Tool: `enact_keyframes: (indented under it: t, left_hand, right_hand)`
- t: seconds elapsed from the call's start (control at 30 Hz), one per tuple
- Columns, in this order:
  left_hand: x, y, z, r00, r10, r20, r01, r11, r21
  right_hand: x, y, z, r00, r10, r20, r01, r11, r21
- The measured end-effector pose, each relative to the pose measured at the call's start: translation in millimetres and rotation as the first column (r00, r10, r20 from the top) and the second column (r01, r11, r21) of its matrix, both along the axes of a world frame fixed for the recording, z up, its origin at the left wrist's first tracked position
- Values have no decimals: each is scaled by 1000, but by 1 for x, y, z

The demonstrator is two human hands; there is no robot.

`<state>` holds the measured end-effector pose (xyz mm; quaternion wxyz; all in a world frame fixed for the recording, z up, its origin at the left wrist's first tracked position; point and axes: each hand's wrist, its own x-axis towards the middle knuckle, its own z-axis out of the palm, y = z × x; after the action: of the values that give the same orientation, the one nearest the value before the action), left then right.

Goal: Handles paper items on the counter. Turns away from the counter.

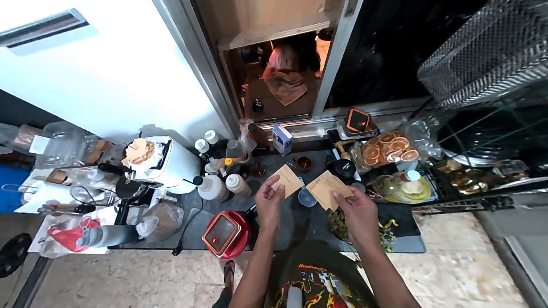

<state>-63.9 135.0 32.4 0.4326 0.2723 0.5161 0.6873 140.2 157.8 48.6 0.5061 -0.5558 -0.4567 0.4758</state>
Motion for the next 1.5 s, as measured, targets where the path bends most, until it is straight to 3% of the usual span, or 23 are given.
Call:
enact_keyframes:
  t: [0.3,0.77,1.5]
  left_hand:
    - [8,-3,-5,996,12,-87,-13,1000,-1]
    - [28,-14,1,1000,-6,27,5,998,57]
    - [31,-17,-6,999,44,-19,-43,999,18]
  right_hand:
    - [-16,-2,7,988,100,-119,-93,993,70]
    - [-33,1,-8,978,175,-117,-177,984,-5]
    - [-38,1,-9,984,173,-42,-174,984,-29]
